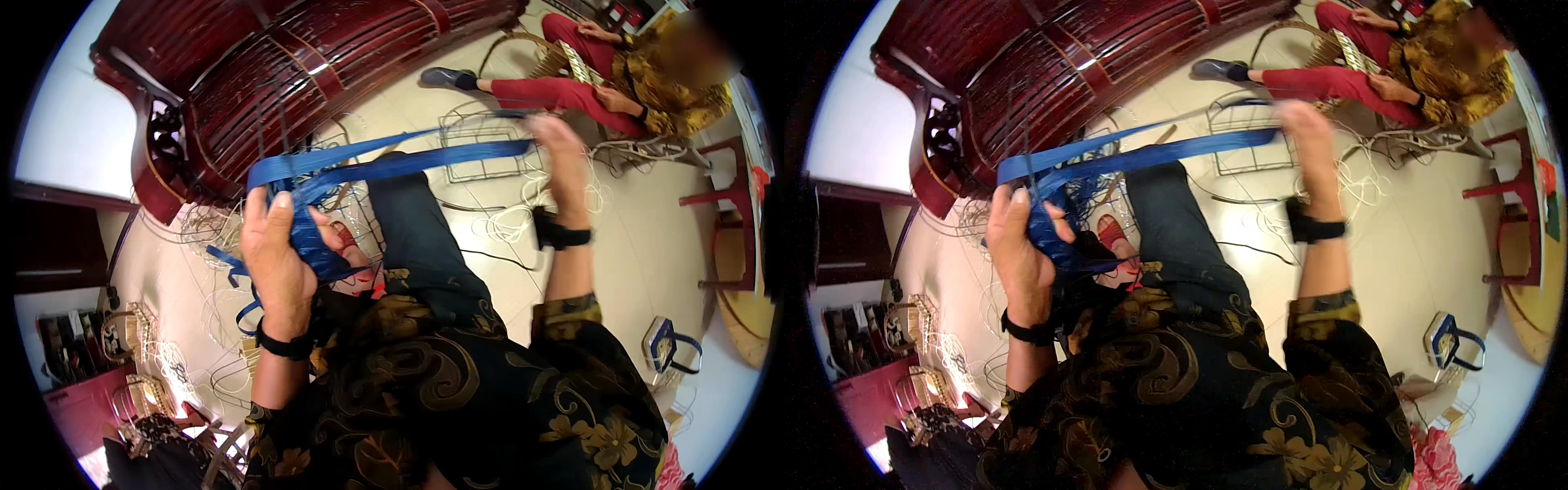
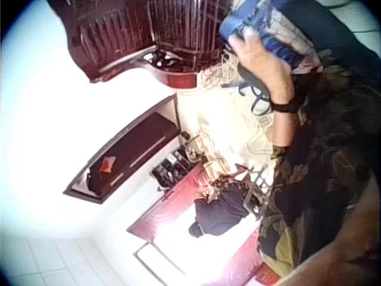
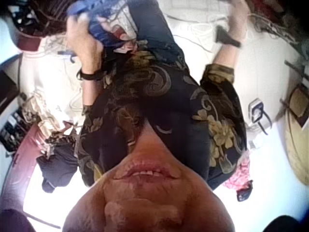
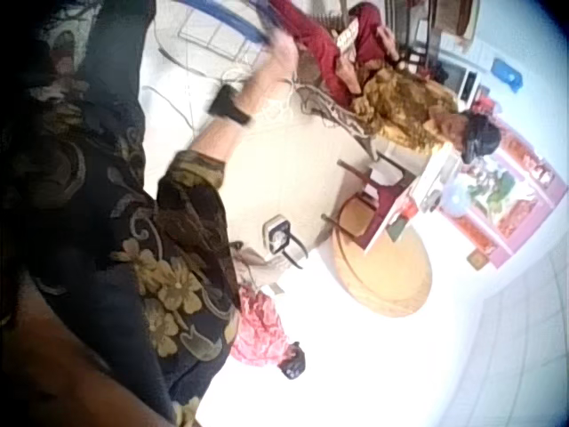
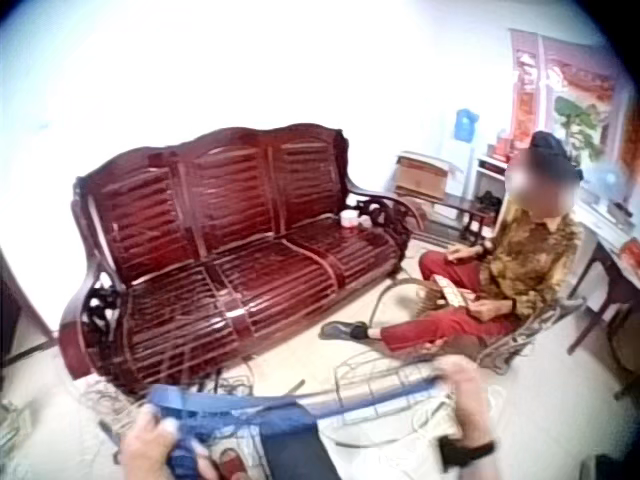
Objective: The person weaves blue plastic strips into a wire frame to create a basket, wrapping the strips around the wire and pulling them tight by hand.
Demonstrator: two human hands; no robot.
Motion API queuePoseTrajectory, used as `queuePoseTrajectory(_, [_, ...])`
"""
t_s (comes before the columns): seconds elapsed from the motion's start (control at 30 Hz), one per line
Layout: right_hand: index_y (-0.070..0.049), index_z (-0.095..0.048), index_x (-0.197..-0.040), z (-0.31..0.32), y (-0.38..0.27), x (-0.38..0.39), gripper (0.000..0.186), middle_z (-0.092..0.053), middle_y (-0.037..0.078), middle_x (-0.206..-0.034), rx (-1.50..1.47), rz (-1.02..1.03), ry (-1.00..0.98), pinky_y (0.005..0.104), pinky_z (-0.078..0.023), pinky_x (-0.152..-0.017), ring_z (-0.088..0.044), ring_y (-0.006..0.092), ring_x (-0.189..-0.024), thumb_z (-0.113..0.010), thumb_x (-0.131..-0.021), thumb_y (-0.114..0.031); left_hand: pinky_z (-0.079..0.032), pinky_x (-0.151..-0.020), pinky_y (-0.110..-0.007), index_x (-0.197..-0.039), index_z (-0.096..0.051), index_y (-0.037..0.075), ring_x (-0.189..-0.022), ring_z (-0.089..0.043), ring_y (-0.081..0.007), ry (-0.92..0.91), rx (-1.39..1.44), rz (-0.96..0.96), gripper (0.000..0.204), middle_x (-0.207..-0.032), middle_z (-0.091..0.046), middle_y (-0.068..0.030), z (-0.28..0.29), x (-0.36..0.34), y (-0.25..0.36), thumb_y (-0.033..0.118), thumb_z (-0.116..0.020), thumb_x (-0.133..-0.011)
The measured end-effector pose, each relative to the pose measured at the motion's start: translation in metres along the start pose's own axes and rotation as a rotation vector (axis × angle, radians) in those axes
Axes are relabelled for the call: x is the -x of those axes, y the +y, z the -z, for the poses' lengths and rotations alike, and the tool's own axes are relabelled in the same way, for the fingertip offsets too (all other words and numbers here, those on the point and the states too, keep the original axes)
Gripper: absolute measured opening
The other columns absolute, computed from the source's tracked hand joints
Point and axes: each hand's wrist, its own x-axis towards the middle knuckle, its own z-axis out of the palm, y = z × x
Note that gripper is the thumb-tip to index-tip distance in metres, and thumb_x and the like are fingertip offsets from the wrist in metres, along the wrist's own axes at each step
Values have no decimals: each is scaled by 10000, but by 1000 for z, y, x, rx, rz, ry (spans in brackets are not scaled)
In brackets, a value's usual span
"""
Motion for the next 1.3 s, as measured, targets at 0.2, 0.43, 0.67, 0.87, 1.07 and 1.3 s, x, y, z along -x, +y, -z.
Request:
queuePoseTrajectory(0.2, [7, -690, -960, 195, 99, -1, 329, -668, 36, -868, 621, -426, 366, 282, -454, -784, -578, 116, -834, -602, -923, -308, -500, -456, -288, -1178, -459, 16, -482, -582, -190, -58, 19, 36, 211, -716, -584, -114, -9, -4, -4, 89, -420, -984])
queuePoseTrajectory(0.43, [-40, -665, -1120, -88, -58, -12, 248, -672, 62, -1104, 186, 404, -236, 289, -462, -896, -610, 142, -991, -594, -918, -165, -497, -463, -287, -1180, -425, 15, -483, -576, -193, -116, 27, 65, 201, -727, -584, -120, -19, 3, -2, 83, -407, -992])
queuePoseTrajectory(0.67, [-14, -674, -952, -176, -91, 2, 219, -625, 11, -799, -304, -80, -862, 258, -449, -689, -552, 99, -758, -600, -922, -217, -493, -453, -288, -1127, -474, 19, -472, -567, -198, -37, -12, 10, 169, -709, -602, -122, -9, 6, -7, 84, -426, -979])
queuePoseTrajectory(0.87, [-49, -648, -931, -36, -19, 0, 234, -584, -27, -886, -91, 29, -249, 269, -424, -808, -520, 96, -868, -567, -944, -268, -501, -474, -281, -1070, -477, 2, -485, -568, -207, -25, -45, -40, 169, -728, -612, -140, 7, 11, -4, 152, -437, -1004])
queuePoseTrajectory(1.07, [5, -712, -968, 373, 137, 101, 395, -694, 221, -946, 1302, -425, 775, 415, -495, -808, -652, 346, -914, -519, -905, -334, -495, -485, -281, -1094, -469, -11, -505, -571, -209, -54, 56, 28, 216, -739, -614, -140, 1, 1, -2, 173, -479, -981])
queuePoseTrajectory(1.3, [-55, -676, -1152, 50, -14, 0, 276, -692, 77, -1103, 427, -5, 194, 296, -459, -925, -632, 180, -1035, -564, -945, -198, -500, -477, -299, -1123, -435, 8, -484, -580, -212, -78, 63, 14, 173, -719, -600, -136, -9, 6, -2, 104, -433, -980])
